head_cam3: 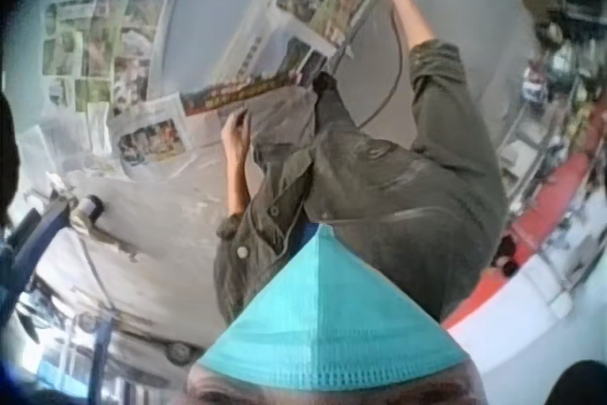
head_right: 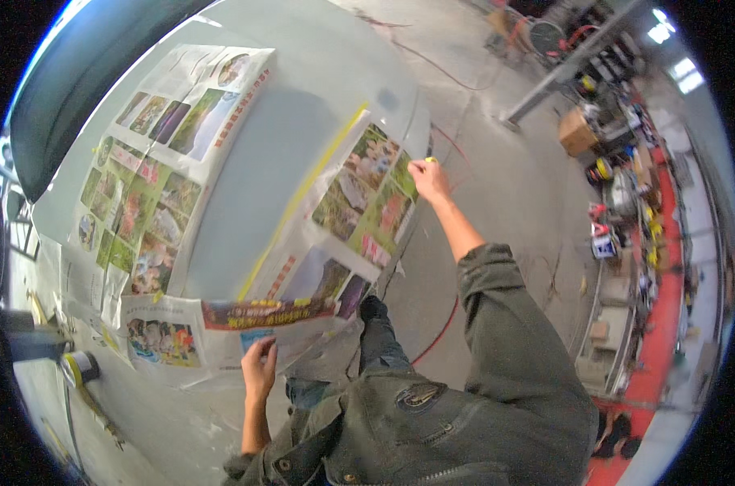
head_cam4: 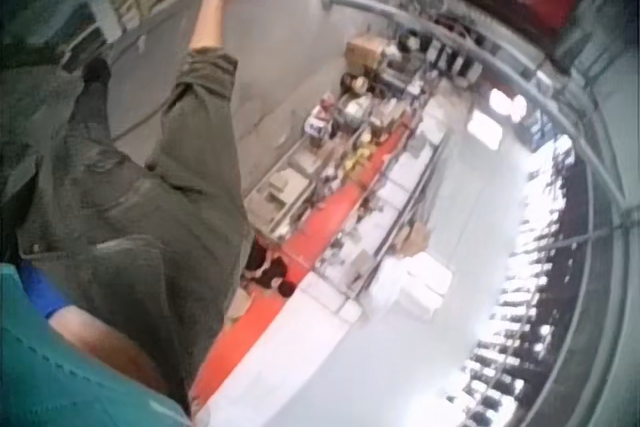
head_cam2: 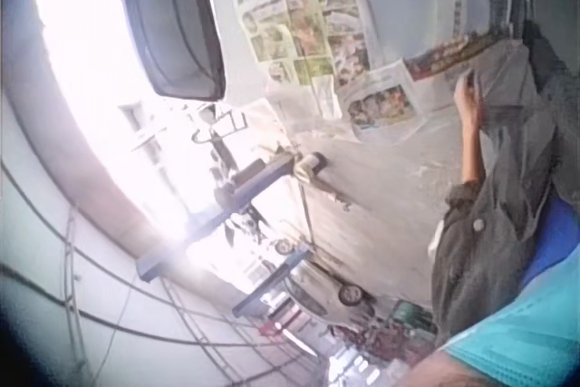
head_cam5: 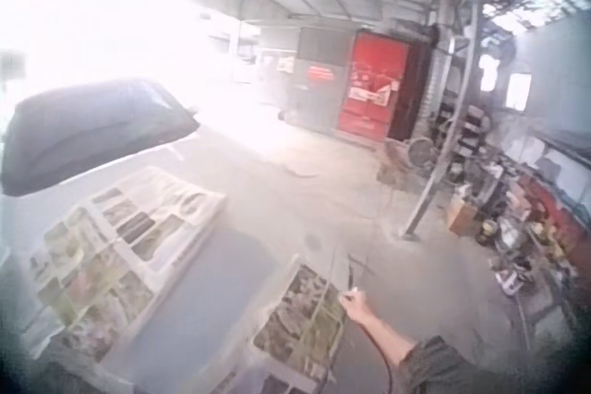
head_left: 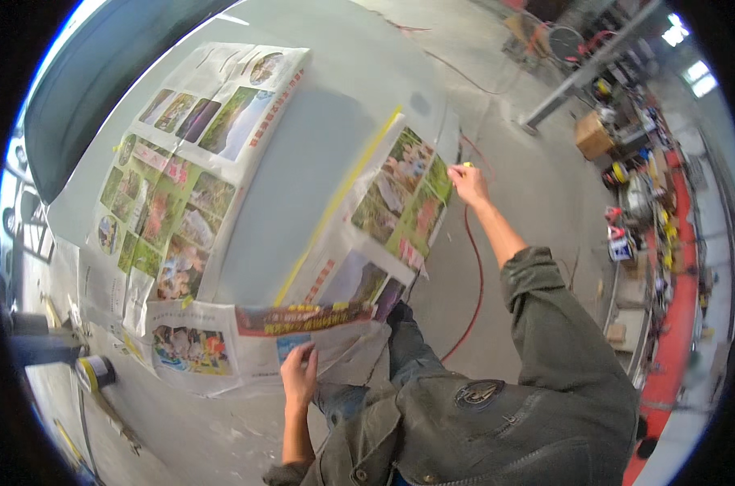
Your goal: The person applies yellow masking tape over newspaper covering a car hood, then retrieves a paint spray gun and applies paint to the exposed hood area. The person moves around the vehicle to access different sections while spraying.
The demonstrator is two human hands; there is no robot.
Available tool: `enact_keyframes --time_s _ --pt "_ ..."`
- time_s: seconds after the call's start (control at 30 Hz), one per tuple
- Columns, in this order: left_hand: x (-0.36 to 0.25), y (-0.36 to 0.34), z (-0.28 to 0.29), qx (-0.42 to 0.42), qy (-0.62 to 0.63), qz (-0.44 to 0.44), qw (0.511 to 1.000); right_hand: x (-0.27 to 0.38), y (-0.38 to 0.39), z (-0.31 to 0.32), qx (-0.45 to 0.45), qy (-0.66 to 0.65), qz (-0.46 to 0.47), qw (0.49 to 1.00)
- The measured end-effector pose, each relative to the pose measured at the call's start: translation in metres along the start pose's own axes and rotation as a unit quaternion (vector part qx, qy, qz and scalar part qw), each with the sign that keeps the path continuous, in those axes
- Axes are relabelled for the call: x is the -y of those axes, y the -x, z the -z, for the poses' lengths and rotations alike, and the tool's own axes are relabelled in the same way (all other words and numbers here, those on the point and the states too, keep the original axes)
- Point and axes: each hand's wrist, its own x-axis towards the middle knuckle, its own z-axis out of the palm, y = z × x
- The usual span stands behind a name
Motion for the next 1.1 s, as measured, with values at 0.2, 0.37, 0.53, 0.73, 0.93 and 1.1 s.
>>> enact_keyframes --time_s 0.2,0.37,0.53,0.73,0.93,1.1 --pt "-0.048 0.052 -0.072 -0.118 0.024 0.234 0.965 0.017 -0.177 -0.069 0.019 -0.037 0.083 0.996" --pt "-0.087 0.08 -0.106 -0.129 -0.02 0.353 0.927 0.034 -0.252 -0.104 0.045 0.0 0.114 0.992" --pt "-0.117 0.076 -0.141 -0.162 0.0 0.387 0.908 0.023 -0.274 -0.115 0.074 0.007 0.184 0.98" --pt "-0.125 0.049 -0.161 -0.143 0.012 0.373 0.917 0.021 -0.284 -0.111 0.088 -0.012 0.211 0.973" --pt "-0.13 0.038 -0.156 -0.103 -0.012 0.368 0.924 0.03 -0.277 -0.109 0.088 0.008 0.255 0.963" --pt "-0.13 0.039 -0.153 -0.095 -0.014 0.388 0.917 0.032 -0.274 -0.096 0.128 0.057 0.332 0.933"
